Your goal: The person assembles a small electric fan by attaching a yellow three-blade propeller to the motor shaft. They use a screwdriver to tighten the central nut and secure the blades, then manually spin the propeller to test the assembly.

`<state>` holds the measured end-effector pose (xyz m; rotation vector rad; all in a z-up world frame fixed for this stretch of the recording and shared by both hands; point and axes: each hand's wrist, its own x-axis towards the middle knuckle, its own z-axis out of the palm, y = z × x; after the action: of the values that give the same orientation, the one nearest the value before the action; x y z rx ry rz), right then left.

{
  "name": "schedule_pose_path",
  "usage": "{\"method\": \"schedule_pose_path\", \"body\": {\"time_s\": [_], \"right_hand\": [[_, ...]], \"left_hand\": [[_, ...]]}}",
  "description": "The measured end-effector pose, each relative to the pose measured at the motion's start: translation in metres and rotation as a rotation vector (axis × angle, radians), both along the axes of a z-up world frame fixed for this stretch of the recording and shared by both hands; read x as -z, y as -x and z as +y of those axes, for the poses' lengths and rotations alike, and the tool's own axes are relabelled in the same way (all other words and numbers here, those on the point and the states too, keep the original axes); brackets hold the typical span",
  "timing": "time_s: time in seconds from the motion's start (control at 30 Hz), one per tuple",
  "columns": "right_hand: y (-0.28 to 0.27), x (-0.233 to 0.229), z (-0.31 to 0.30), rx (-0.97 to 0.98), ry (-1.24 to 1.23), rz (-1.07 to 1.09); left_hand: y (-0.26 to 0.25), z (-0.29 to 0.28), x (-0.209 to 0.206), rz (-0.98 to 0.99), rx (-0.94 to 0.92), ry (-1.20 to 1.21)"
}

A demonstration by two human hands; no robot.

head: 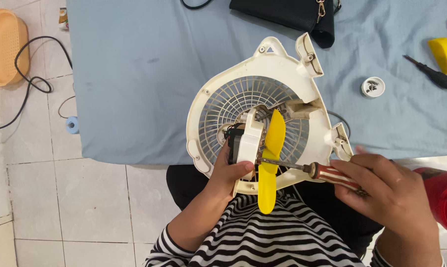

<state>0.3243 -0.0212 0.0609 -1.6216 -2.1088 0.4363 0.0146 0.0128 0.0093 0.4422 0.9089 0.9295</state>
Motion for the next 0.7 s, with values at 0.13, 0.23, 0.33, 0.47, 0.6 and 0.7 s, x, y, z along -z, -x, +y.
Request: {"method": "schedule_pose_path", "body": {"time_s": [0.13,0.23,0.33,0.47,0.6,0.7], "right_hand": [[0.003,0.003,0.003,-0.003,-0.004,0.02],[0.004,-0.001,0.004,-0.058,-0.068,0.075],[0.006,-0.002,0.006,-0.046,-0.04,0.074],[0.007,0.004,0.007,-0.05,-0.077,0.165],[0.007,0.012,0.009,-0.096,-0.084,0.211],[0.008,0.012,0.01,-0.109,-0.095,0.248]], "left_hand": [[-0.001,0.001,-0.003,0.021,0.01,-0.026],[-0.002,0.002,-0.005,0.047,0.025,-0.056],[-0.001,0.002,-0.006,0.01,0.031,-0.074],[-0.001,0.002,-0.007,0.108,0.03,-0.069],[-0.002,0.001,-0.006,0.117,0.039,-0.057],[-0.003,0.0,-0.005,0.107,0.028,-0.052]]}}
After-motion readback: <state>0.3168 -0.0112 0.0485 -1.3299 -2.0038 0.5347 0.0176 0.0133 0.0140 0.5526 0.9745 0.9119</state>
